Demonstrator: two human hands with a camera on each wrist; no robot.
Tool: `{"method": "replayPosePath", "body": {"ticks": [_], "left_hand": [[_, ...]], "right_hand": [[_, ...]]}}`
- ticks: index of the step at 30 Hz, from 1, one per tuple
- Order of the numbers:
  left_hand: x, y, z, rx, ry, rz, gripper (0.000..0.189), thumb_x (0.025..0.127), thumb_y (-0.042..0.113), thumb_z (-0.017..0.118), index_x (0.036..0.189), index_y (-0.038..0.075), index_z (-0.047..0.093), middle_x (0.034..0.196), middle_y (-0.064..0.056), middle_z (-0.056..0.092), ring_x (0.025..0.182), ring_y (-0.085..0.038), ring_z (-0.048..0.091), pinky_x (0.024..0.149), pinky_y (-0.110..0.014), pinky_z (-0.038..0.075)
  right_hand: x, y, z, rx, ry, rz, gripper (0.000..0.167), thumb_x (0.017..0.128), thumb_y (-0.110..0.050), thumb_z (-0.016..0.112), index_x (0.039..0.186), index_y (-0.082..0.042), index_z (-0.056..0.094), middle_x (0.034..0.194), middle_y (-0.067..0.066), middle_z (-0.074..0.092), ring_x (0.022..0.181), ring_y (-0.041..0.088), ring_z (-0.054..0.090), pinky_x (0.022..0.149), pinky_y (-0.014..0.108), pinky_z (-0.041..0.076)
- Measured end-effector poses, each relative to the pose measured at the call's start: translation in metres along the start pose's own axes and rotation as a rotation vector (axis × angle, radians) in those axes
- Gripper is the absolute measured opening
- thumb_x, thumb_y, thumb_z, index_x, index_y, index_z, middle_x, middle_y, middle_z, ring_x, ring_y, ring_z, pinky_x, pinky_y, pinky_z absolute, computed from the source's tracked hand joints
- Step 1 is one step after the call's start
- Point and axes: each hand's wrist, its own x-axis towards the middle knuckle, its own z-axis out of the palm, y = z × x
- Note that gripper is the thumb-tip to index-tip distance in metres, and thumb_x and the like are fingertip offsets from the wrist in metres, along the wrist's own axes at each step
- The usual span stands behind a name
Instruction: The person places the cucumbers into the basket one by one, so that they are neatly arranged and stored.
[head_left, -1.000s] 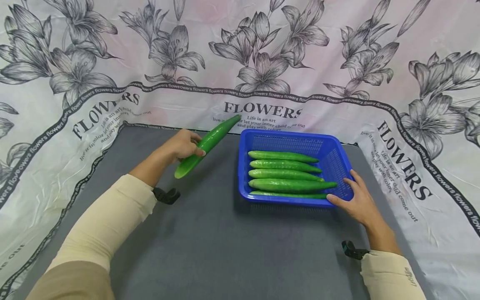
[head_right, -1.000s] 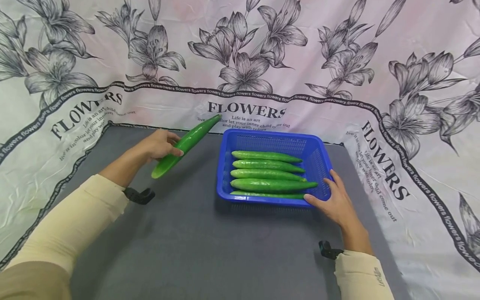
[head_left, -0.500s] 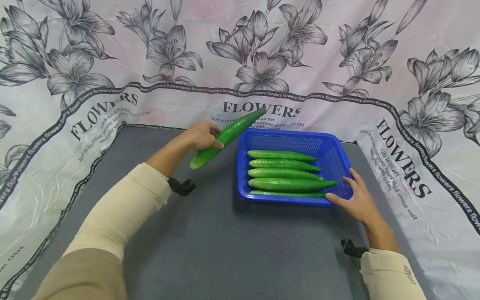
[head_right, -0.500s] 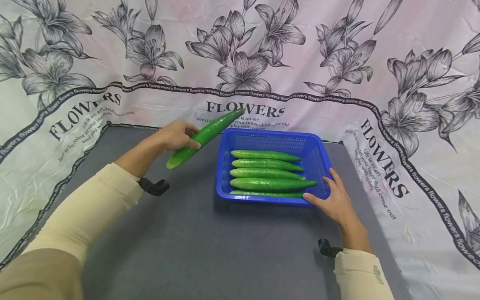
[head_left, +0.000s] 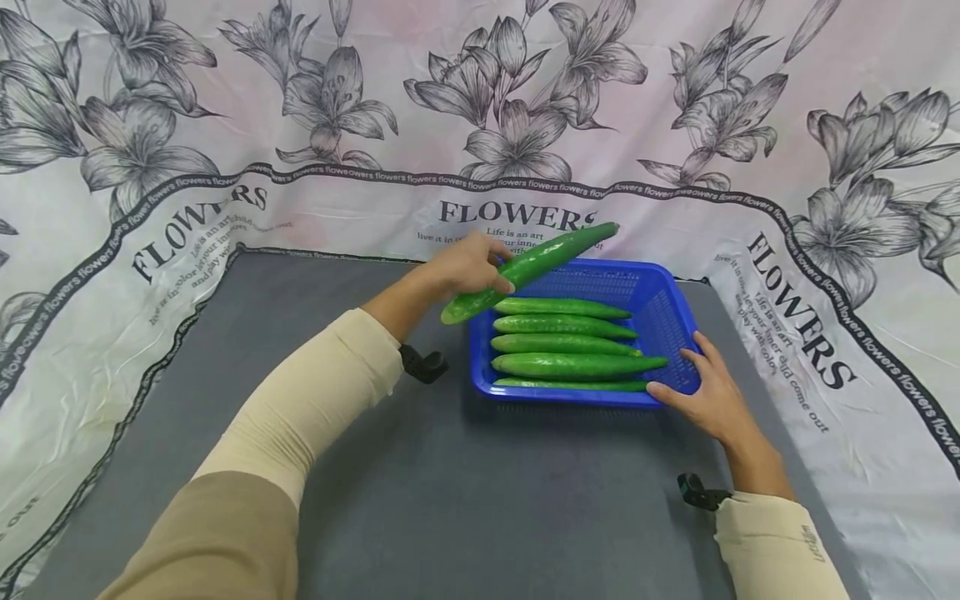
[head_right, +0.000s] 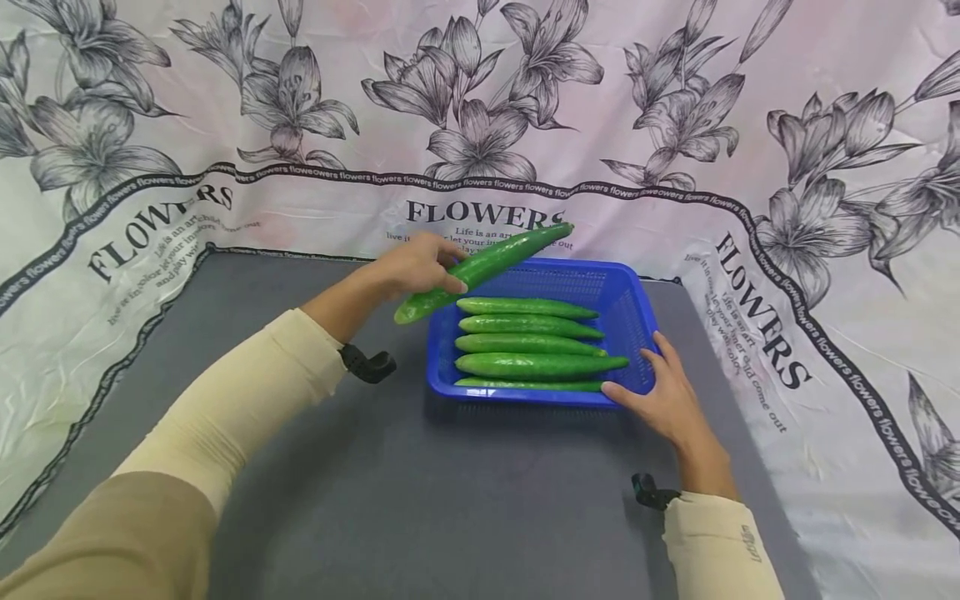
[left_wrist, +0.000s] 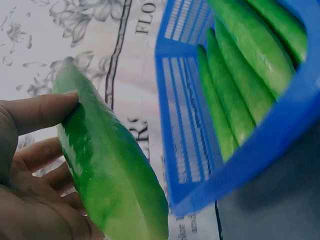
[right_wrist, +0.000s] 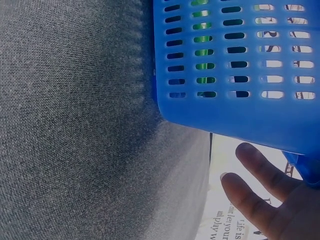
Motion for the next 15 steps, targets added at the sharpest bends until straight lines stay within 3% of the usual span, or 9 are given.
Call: {"method": "replayPosePath", "body": {"ticks": [9, 15], "left_hand": [[0.022, 0.006, 0.025, 0.005, -0.079, 0.027, 0.056, 0.083, 0.007, 0.076, 0.135, 0.007, 0.056, 0.136, -0.01, 0.052, 0.125, -0.026, 0.046, 0.099, -0.036, 0.042], [0.037, 0.007, 0.042, -0.019, -0.136, 0.041, 0.056, 0.084, 0.004, 0.074, 0.136, 0.006, 0.054, 0.139, -0.013, 0.049, 0.126, -0.026, 0.045, 0.094, -0.033, 0.046]], "right_hand": [[0.0, 0.0, 0.003, 0.003, -0.01, -0.008, 0.091, 0.084, -0.047, 0.07, 0.143, 0.012, 0.032, 0.159, 0.017, 0.004, 0.137, 0.05, 0.014, 0.096, 0.074, 0.022], [0.0, 0.001, 0.001, 0.006, 0.004, -0.005, 0.091, 0.084, -0.047, 0.07, 0.143, 0.011, 0.032, 0.159, 0.016, 0.003, 0.137, 0.05, 0.014, 0.095, 0.074, 0.022]]}}
